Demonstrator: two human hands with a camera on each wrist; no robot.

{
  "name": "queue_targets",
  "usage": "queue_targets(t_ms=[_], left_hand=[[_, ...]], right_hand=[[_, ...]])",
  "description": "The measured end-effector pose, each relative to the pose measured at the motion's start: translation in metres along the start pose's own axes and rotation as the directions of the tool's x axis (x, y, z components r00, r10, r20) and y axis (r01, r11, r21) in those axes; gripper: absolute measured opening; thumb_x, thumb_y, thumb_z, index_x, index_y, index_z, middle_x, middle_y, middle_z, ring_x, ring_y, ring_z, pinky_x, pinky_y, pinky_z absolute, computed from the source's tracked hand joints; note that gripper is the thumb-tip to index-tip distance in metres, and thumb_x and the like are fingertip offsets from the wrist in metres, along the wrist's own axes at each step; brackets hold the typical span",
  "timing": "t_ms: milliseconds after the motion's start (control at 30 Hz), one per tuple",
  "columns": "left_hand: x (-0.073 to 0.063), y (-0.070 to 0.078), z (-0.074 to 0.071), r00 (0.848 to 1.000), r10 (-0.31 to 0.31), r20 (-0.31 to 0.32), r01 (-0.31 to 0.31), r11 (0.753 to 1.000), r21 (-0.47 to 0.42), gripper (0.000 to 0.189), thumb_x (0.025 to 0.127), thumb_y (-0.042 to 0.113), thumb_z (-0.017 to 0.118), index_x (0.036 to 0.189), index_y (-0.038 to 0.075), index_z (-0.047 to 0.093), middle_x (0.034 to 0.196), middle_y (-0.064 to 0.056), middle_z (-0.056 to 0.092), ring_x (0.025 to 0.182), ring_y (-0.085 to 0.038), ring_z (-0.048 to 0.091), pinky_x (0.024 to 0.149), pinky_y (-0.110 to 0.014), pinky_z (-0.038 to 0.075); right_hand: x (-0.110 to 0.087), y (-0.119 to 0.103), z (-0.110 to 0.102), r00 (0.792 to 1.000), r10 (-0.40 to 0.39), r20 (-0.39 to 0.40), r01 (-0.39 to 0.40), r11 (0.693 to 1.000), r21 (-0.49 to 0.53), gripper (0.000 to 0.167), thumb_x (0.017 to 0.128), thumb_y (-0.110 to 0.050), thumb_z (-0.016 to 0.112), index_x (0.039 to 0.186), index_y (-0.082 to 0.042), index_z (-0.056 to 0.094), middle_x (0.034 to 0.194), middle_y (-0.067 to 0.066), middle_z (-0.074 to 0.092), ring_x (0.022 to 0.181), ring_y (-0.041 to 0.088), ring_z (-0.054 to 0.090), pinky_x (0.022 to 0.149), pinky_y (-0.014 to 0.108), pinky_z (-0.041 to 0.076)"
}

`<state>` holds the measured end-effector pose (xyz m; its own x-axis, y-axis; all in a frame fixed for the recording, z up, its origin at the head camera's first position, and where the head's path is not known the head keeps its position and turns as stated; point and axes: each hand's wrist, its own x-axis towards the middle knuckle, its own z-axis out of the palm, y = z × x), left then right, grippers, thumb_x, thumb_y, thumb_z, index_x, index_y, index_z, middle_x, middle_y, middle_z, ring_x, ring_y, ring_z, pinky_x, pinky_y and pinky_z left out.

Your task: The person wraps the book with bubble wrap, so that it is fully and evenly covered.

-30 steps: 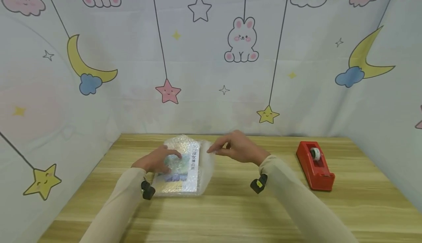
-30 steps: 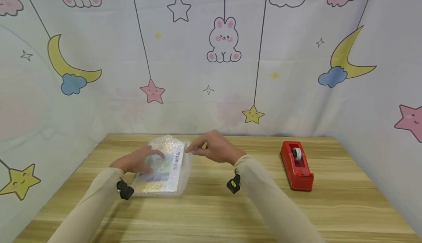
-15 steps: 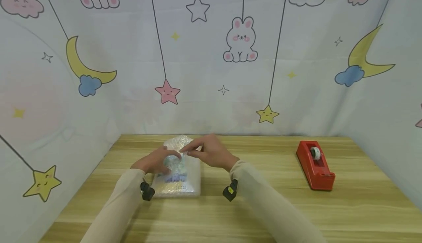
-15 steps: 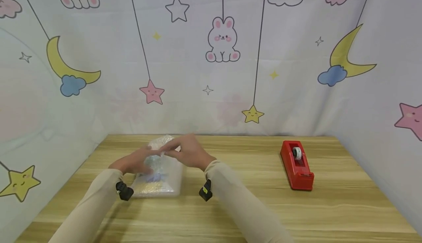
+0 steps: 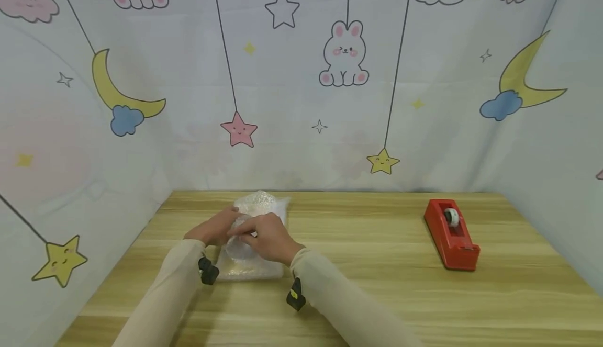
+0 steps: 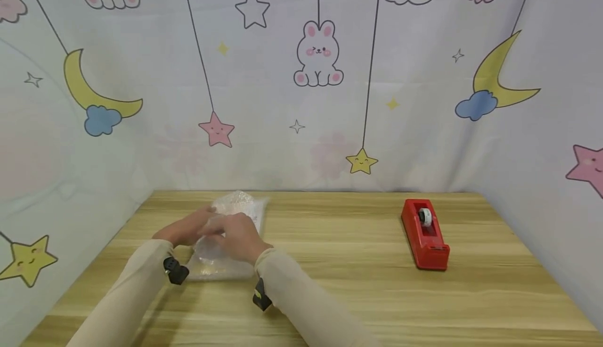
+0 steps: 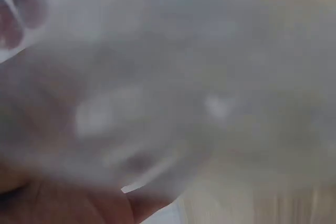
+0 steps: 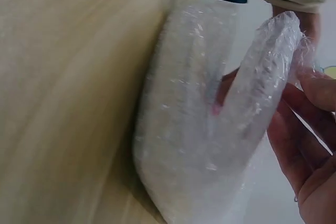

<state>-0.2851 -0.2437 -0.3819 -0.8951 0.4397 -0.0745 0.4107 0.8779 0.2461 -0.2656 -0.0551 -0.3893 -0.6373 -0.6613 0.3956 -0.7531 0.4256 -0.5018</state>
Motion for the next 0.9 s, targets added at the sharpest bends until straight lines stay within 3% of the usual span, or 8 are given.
queue_targets(t_ms=[100,167,333,500,633,767,900], left_hand=[[0.001,-0.003,0.001,1.0,0.025,-0.008,-0.025,1.0,-0.002,0.037,0.09,0.009,0.072,0.127,0.005,0.067,0.129,-0.028,0.059,0.122,-0.045,0.056,0.1,-0.057,0.048],[0.001,-0.004,0.001,1.0,0.007,-0.006,-0.007,1.0,-0.019,0.045,0.087,0.01,0.076,0.13,0.003,0.066,0.133,-0.031,0.055,0.125,-0.048,0.053,0.102,-0.057,0.048],[0.002,-0.007,0.003,1.0,-0.007,0.004,0.007,0.997,-0.071,0.056,0.078,-0.013,0.068,0.131,0.003,0.065,0.132,-0.033,0.05,0.125,-0.047,0.051,0.093,-0.05,0.052],[0.002,-0.008,0.003,1.0,0.018,0.023,-0.016,0.996,-0.089,0.063,0.073,-0.017,0.064,0.132,0.005,0.065,0.126,-0.028,0.049,0.121,-0.043,0.05,0.089,-0.045,0.052],[0.003,-0.006,-0.001,0.998,0.062,0.024,-0.059,0.994,-0.09,0.051,0.082,-0.013,0.059,0.13,0.004,0.066,0.12,-0.026,0.052,0.112,-0.037,0.051,0.088,-0.044,0.049],[0.006,-0.003,-0.004,0.999,0.035,0.029,-0.03,0.986,-0.161,0.038,0.094,-0.002,0.046,0.126,0.0,0.067,0.113,-0.025,0.054,0.098,-0.029,0.046,0.085,-0.041,0.043],[0.007,0.001,-0.005,0.997,-0.043,0.063,0.055,0.974,-0.222,0.039,0.099,0.017,0.045,0.129,0.0,0.065,0.129,-0.031,0.053,0.117,-0.042,0.046,0.098,-0.053,0.044]], right_hand=[[0.0,-0.001,0.009,1.0,0.0,0.009,0.001,0.998,-0.063,0.019,0.095,-0.016,0.069,0.108,-0.025,0.08,0.101,-0.009,0.079,0.081,-0.005,0.07,0.069,0.004,0.043],[0.0,-0.001,0.013,1.0,-0.003,0.015,0.004,0.995,-0.101,0.018,0.095,-0.016,0.069,0.106,-0.025,0.08,0.102,-0.009,0.079,0.073,-0.006,0.065,0.069,0.005,0.041],[-0.001,-0.002,0.022,0.999,0.01,0.042,-0.003,0.986,-0.167,0.018,0.095,-0.019,0.069,0.105,-0.026,0.081,0.101,-0.011,0.079,0.063,-0.006,0.053,0.065,0.009,0.037],[-0.002,-0.001,0.028,0.998,0.027,0.061,-0.012,0.972,-0.235,0.018,0.095,-0.023,0.068,0.105,-0.031,0.08,0.095,-0.015,0.079,0.074,-0.004,0.065,0.067,0.011,0.043],[-0.002,0.0,0.03,0.997,0.027,0.077,-0.005,0.962,-0.271,0.018,0.095,-0.024,0.068,0.105,-0.033,0.08,0.094,-0.015,0.079,0.074,-0.001,0.066,0.068,0.014,0.047],[-0.002,0.0,0.03,0.994,0.028,0.107,0.006,0.953,-0.302,0.02,0.096,-0.024,0.066,0.109,-0.033,0.079,0.096,-0.015,0.079,0.078,0.001,0.069,0.07,0.018,0.05],[-0.001,-0.001,0.03,0.989,0.003,0.146,0.048,0.937,-0.345,0.023,0.1,-0.026,0.06,0.113,-0.034,0.077,0.096,-0.014,0.079,0.087,0.005,0.072,0.074,0.021,0.054]])
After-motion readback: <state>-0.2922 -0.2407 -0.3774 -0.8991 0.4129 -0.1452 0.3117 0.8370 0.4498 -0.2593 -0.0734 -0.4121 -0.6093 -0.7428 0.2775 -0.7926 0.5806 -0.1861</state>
